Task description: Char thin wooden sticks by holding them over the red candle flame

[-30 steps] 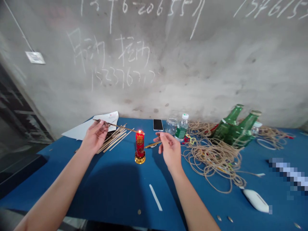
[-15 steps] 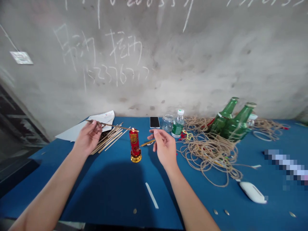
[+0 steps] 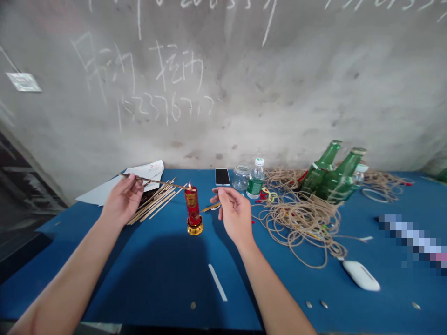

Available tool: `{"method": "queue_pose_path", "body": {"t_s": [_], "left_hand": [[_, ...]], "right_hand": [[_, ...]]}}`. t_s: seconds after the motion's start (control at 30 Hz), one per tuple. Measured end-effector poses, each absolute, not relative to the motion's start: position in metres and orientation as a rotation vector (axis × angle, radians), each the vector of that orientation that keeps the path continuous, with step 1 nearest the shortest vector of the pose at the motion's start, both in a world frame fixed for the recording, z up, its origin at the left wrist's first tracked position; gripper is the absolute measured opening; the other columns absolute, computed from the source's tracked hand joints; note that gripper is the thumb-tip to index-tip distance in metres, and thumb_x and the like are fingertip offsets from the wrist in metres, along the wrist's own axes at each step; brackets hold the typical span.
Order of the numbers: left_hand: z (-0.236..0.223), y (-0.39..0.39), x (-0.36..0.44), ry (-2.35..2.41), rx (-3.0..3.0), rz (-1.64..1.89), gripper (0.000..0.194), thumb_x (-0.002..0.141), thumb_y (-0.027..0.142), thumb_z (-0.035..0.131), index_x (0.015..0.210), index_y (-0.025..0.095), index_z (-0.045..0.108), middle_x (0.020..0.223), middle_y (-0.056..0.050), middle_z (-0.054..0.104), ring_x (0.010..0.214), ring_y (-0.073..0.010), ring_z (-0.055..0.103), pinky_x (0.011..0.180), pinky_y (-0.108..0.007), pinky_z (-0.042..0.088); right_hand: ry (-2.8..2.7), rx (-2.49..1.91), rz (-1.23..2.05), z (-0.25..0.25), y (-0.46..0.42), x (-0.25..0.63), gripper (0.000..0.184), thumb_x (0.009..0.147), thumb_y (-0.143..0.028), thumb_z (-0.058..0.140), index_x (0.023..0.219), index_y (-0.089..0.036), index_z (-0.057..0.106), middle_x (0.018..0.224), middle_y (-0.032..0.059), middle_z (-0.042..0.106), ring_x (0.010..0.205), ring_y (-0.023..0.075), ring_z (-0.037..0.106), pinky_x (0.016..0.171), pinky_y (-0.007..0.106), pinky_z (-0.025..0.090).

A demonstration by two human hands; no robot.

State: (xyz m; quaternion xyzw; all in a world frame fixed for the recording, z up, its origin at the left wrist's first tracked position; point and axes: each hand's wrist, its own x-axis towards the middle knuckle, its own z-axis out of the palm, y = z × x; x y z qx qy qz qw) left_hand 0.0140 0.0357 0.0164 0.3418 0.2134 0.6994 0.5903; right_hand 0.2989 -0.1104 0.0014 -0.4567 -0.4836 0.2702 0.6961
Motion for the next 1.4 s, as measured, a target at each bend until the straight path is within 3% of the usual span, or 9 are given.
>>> {"method": "queue_pose_path", "body": {"t_s": [0.97, 1.4], "left_hand": [[0.0182, 0.0334, 0.0157, 0.491, 0.763, 1.642, 0.019, 0.075, 0.012, 0.087, 0.084, 0.015, 0.071, 0.082, -0.002, 0.072, 0.073, -0.0087, 0.069, 0.066, -0.014, 0.055], [0.017, 0.0309, 0.019, 0.483, 0.808, 1.611, 0.033, 0.065, 0.017, 0.096, 0.084, 0.016, 0.07, 0.08, 0.001, 0.072, 0.075, -0.0089, 0.07, 0.065, -0.013, 0.055]], "right_hand": [[-1.109, -1.035, 0.6, 0.0038, -0.1123, 0.2964, 0.034, 0.096, -0.05, 0.065, 0.1, -0.018, 0.077, 0.086, 0.007, 0.078, 0.043, 0.0082, 0.052, 0.042, 0.025, 0.042], [-1.1, -1.063, 0.587, 0.0022, -0.1114, 0.2992, 0.036, 0.097, -0.051, 0.065, 0.103, -0.017, 0.077, 0.087, 0.0074, 0.078, 0.044, 0.0083, 0.052, 0.044, 0.026, 0.041]]}}
